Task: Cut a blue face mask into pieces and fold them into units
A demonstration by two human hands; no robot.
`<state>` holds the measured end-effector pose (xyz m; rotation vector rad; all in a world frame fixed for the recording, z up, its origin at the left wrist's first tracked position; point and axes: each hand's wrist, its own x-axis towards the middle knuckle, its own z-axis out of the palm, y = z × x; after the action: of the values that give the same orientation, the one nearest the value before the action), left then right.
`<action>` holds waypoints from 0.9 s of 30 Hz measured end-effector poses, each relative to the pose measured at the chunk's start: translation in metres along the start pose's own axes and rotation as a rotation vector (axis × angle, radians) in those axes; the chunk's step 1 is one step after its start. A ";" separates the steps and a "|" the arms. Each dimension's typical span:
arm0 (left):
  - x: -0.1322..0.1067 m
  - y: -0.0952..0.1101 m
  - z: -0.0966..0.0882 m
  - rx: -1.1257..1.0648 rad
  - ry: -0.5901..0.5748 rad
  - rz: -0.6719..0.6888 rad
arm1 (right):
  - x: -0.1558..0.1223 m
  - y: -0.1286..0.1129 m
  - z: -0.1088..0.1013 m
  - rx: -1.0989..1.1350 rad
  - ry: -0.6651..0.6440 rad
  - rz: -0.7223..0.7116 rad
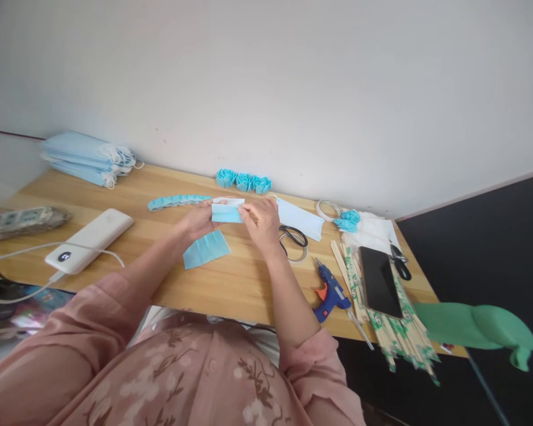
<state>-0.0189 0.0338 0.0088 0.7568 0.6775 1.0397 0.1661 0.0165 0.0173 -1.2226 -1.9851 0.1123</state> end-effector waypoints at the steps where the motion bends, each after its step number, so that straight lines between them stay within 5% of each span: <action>1: -0.001 -0.001 0.001 0.003 -0.024 -0.006 | 0.001 0.000 -0.001 -0.023 0.003 0.002; 16: 0.000 -0.012 -0.004 0.026 -0.193 -0.024 | -0.001 0.002 0.000 -0.087 0.070 0.083; 27: 0.004 -0.013 -0.006 0.045 -0.282 -0.058 | 0.000 0.007 0.006 -0.005 0.208 -0.014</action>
<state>-0.0156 0.0344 -0.0060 0.8979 0.4791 0.8465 0.1666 0.0217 0.0097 -1.1744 -1.8139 -0.0263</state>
